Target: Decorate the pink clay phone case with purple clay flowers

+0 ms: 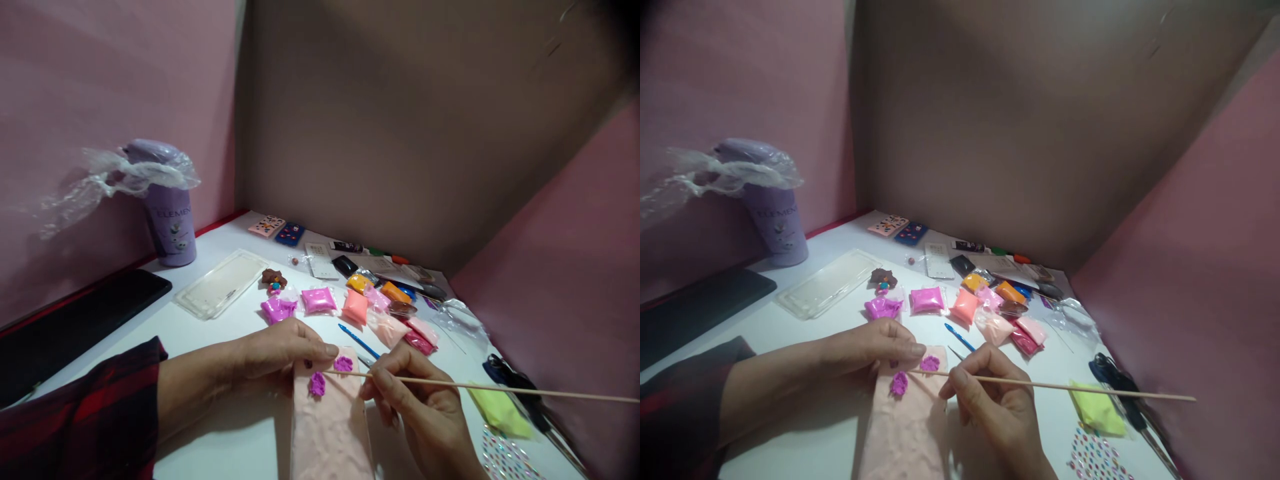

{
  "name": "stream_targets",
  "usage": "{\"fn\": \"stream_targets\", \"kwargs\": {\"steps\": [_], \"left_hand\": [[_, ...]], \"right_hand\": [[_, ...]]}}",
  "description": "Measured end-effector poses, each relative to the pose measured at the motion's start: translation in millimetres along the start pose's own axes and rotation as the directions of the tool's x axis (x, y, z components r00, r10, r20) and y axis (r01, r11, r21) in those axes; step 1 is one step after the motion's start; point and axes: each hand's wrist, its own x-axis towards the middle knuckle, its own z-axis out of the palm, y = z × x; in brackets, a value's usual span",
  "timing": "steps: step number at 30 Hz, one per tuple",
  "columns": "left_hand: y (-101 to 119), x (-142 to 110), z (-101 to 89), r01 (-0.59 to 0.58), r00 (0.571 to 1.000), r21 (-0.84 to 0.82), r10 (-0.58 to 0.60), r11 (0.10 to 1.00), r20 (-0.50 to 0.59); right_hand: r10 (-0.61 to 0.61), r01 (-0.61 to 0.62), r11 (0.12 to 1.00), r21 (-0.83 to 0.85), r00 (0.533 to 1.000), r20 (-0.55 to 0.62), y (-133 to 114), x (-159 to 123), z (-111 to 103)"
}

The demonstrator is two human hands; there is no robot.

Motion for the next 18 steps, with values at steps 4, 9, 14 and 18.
{"fn": "stream_targets", "kwargs": {"steps": [4, 9, 14, 18], "left_hand": [[-2.6, 1.4, -2.0, 0.001, 1.000, -0.004, -0.001, 1.000, -0.013], [-2.7, 1.5, -2.8, -0.012, 1.000, -0.003, 0.012, 1.000, -0.008], [0.0, 0.1, -1.7, 0.016, 1.000, 0.037, -0.016, 0.999, -0.014], [-0.6, 0.2, -1.6, 0.012, 1.000, 0.012, -0.012, 1.000, -0.019]], "right_hand": [[0.008, -0.008, 1.000, 0.012, 1.000, -0.002, -2.1, 0.1, 0.7], [0.014, -0.014, 1.000, 0.025, 1.000, 0.002, -1.0, -0.4, 0.2], [0.016, -0.016, 1.000, 0.012, 1.000, 0.007, 0.2, -0.2, -0.6], [0.011, -0.011, 1.000, 0.018, 1.000, 0.001, -0.3, -0.1, -0.4]]}}
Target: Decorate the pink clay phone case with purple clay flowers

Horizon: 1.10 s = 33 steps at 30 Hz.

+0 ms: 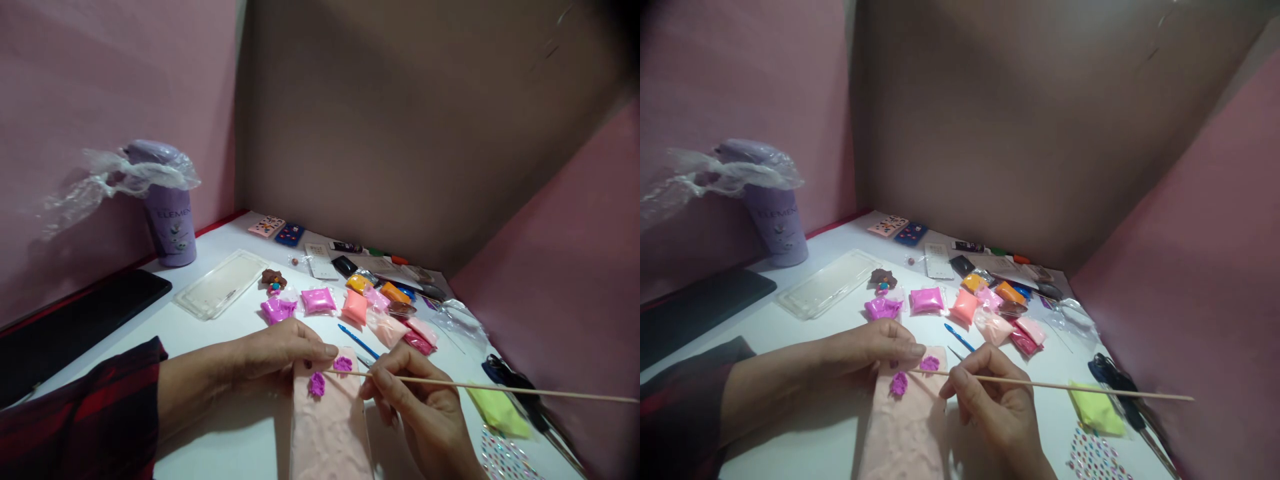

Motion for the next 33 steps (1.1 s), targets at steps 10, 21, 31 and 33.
{"fn": "stream_targets", "kwargs": {"steps": [10, 21, 31, 33], "left_hand": [[-0.2, 1.0, -0.6, -0.024, 0.999, 0.003, 0.024, 1.000, 0.037], [3.3, -0.3, 2.4, -0.001, 1.000, -0.010, 0.001, 1.000, 0.004], [3.2, -4.4, 4.4, 0.009, 1.000, 0.015, -0.009, 1.000, 0.000], [2.4, -3.2, 3.7, -0.001, 1.000, 0.017, 0.000, 1.000, 0.017]], "right_hand": [[-0.013, 0.013, 1.000, 0.014, 1.000, 0.009, 1.4, 1.1, -0.3], [0.008, -0.008, 1.000, 0.010, 1.000, -0.017, 1.6, 0.7, -0.2], [0.001, -0.001, 1.000, -0.012, 1.000, -0.013, 2.2, 1.9, 2.0], [0.010, -0.010, 1.000, 0.001, 1.000, -0.005, 3.3, 1.4, 2.2]]}}
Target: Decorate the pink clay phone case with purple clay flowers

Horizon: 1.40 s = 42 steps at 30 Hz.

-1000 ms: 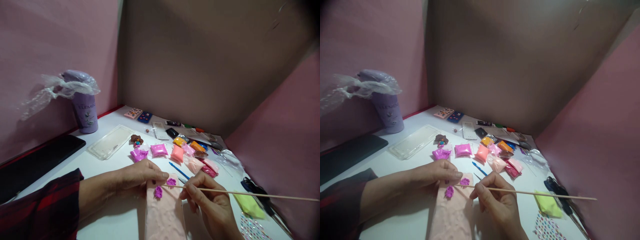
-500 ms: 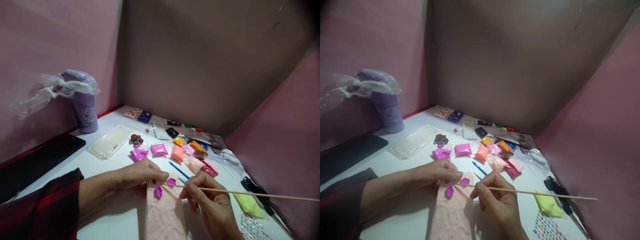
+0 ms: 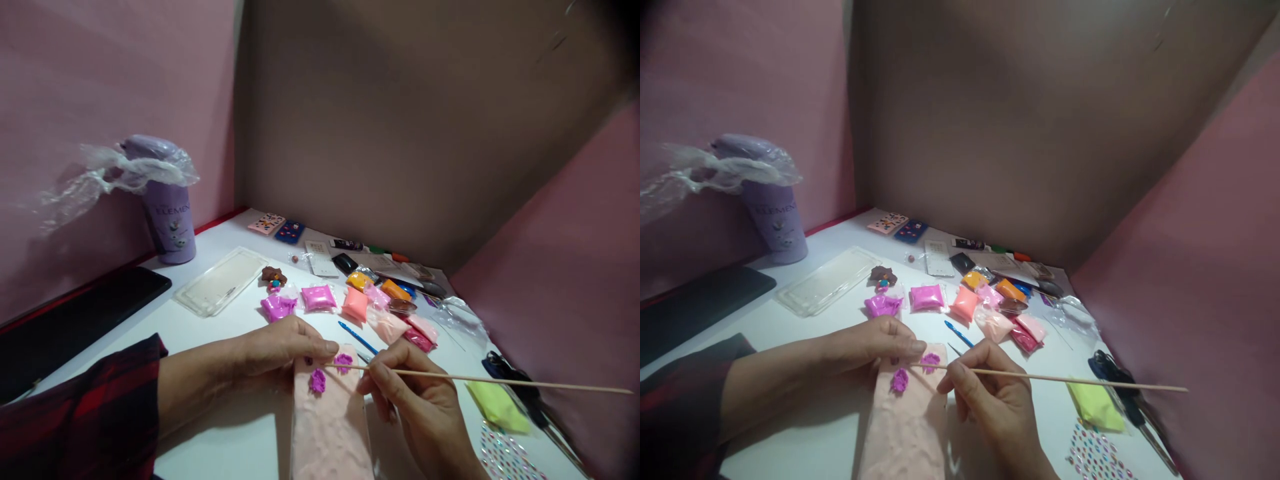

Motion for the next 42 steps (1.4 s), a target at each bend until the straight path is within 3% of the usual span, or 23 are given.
{"fn": "stream_targets", "kwargs": {"steps": [27, 33, 38, 41, 42], "left_hand": [[0.4, 0.3, -0.2, 0.004, 1.000, -0.019, -0.005, 1.000, -0.023], [1.6, -0.4, 0.5, -0.015, 1.000, 0.013, 0.015, 1.000, -0.019], [1.7, 0.2, 0.3, -0.049, 0.999, 0.006, 0.049, 0.999, -0.017], [-1.5, 2.2, -1.2, -0.085, 0.996, -0.022, 0.085, 0.996, -0.013], [-2.6, 2.8, -1.7, -0.096, 0.995, -0.030, 0.096, 0.995, -0.013]], "right_hand": [[0.007, -0.008, 1.000, 0.023, 0.999, 0.034, 0.9, -0.1, -0.3], [-0.155, 0.152, 0.981, -0.121, 0.988, -0.010, -6.1, -7.0, -0.1], [-0.447, 0.442, 0.877, -0.186, 0.894, 0.015, -8.7, -16.7, 9.9], [-0.533, 0.510, 0.833, -0.217, 0.844, -0.062, -3.9, -19.4, 13.2], [-0.535, 0.520, 0.820, -0.237, 0.845, 0.003, -2.7, -19.7, 13.4]]}}
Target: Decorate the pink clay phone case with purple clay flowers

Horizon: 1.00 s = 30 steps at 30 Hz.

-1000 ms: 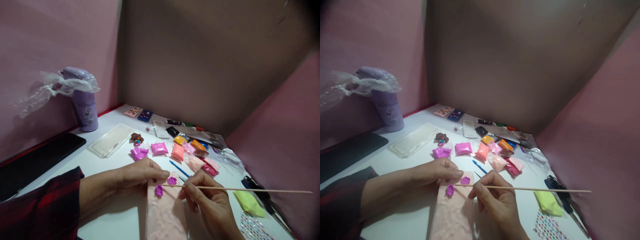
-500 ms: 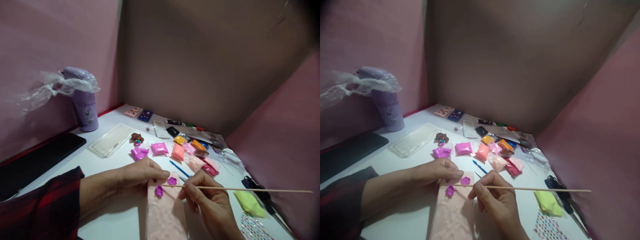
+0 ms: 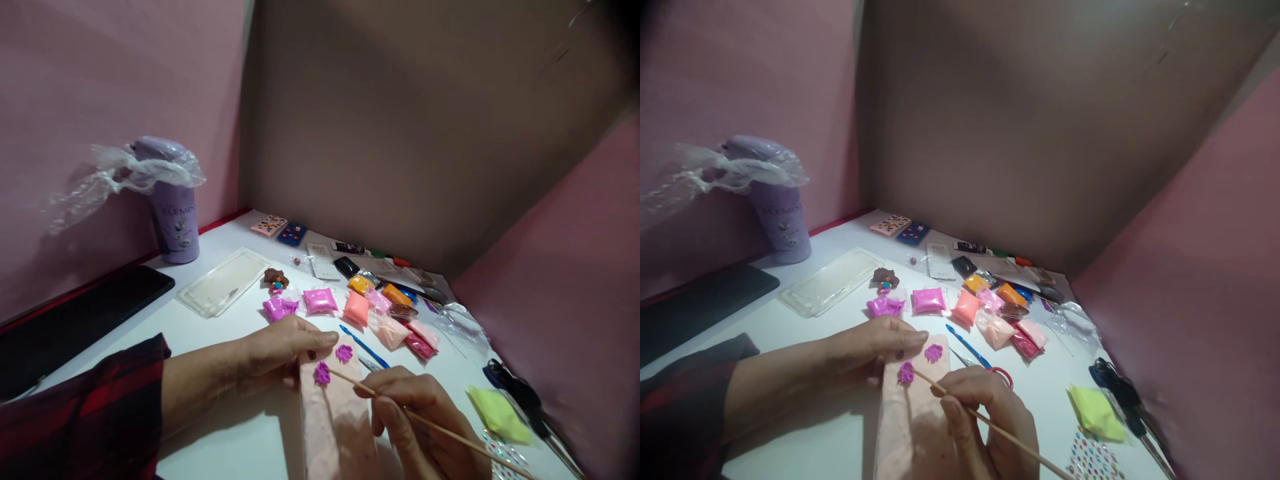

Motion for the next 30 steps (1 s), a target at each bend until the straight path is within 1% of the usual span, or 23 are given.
{"fn": "stream_targets", "kwargs": {"steps": [1, 3, 5, 6, 7, 8, 9, 11, 13, 14, 17, 18, 19, 22, 24, 27, 30], "left_hand": [[-0.9, 0.4, -0.4, -0.009, 1.000, -0.007, 0.009, 1.000, 0.001], [-1.8, 0.8, -0.9, -0.018, 1.000, -0.020, 0.018, 1.000, 0.008], [-1.5, 0.8, -0.9, -0.020, 1.000, -0.023, 0.020, 1.000, 0.012], [-1.0, 0.7, -0.8, -0.020, 1.000, -0.020, 0.020, 1.000, 0.011], [-0.4, 0.5, -0.5, -0.022, 1.000, -0.017, 0.022, 1.000, 0.010], [0.1, 0.3, -0.3, -0.023, 1.000, -0.017, 0.023, 1.000, 0.009], [0.7, 0.0, 0.1, -0.022, 1.000, -0.018, 0.022, 1.000, 0.009], [1.7, -0.5, 0.9, -0.015, 1.000, -0.023, 0.015, 1.000, 0.011], [2.3, -0.9, 1.5, -0.007, 1.000, -0.020, 0.007, 1.000, 0.006], [2.6, -0.9, 1.8, -0.005, 1.000, -0.015, 0.005, 1.000, 0.002], [2.8, -0.4, 2.0, -0.003, 1.000, -0.001, 0.003, 1.000, -0.006], [2.8, -0.3, 2.0, -0.005, 1.000, 0.000, 0.005, 1.000, -0.006], [2.8, -0.2, 2.0, -0.008, 1.000, -0.002, 0.008, 1.000, -0.003], [2.9, -1.0, 2.2, -0.019, 1.000, -0.002, 0.019, 1.000, 0.008], [3.3, -2.2, 2.5, -0.009, 1.000, 0.003, 0.009, 1.000, 0.011], [3.8, -3.0, 2.9, -0.005, 1.000, -0.003, 0.005, 1.000, 0.022], [3.3, -1.8, 2.7, -0.014, 1.000, -0.008, 0.015, 1.000, 0.027]], "right_hand": [[-0.003, 0.003, 1.000, -0.025, 1.000, -0.014, 0.4, -0.3, 0.1], [0.008, -0.006, 0.998, -0.061, 0.999, 0.031, -0.1, 0.7, 0.3], [-0.011, 0.011, 0.998, -0.067, 1.000, -0.004, -1.2, 2.6, 0.9], [-0.044, 0.042, 0.997, -0.061, 0.999, -0.025, -1.5, 3.5, 1.2], [-0.054, 0.050, 0.997, -0.061, 0.996, -0.069, -1.6, 4.2, 1.2], [-0.046, 0.045, 0.997, -0.061, 0.999, -0.010, -1.5, 4.6, 0.9], [-0.061, 0.061, 0.996, -0.068, 0.998, 0.008, -1.2, 4.9, 0.5], [-0.047, 0.051, 0.995, -0.083, 0.998, 0.049, -0.4, 4.9, -0.4], [-0.038, 0.043, 0.995, -0.086, 0.998, 0.052, 0.0, 4.8, -0.2], [-0.042, 0.046, 0.996, -0.081, 0.998, 0.046, 0.0, 4.8, 0.6], [-0.055, 0.051, 0.996, -0.075, 0.997, -0.048, -0.4, 5.3, 3.4], [-0.041, 0.035, 0.996, -0.081, 0.996, -0.080, -0.2, 5.7, 3.7], [-0.042, 0.041, 0.996, -0.084, 0.999, -0.010, 0.2, 6.2, 3.7], [-0.082, 0.087, 0.993, -0.082, 0.995, 0.062, 3.2, 6.8, 2.0], [-0.080, 0.084, 0.995, -0.056, 0.995, 0.067, 5.1, 6.1, 1.5], [-0.044, 0.046, 0.999, -0.023, 0.997, 0.068, 5.2, 4.3, 3.0], [-0.029, 0.030, 0.999, -0.025, 0.998, 0.060, 3.0, 3.6, 5.1]]}}
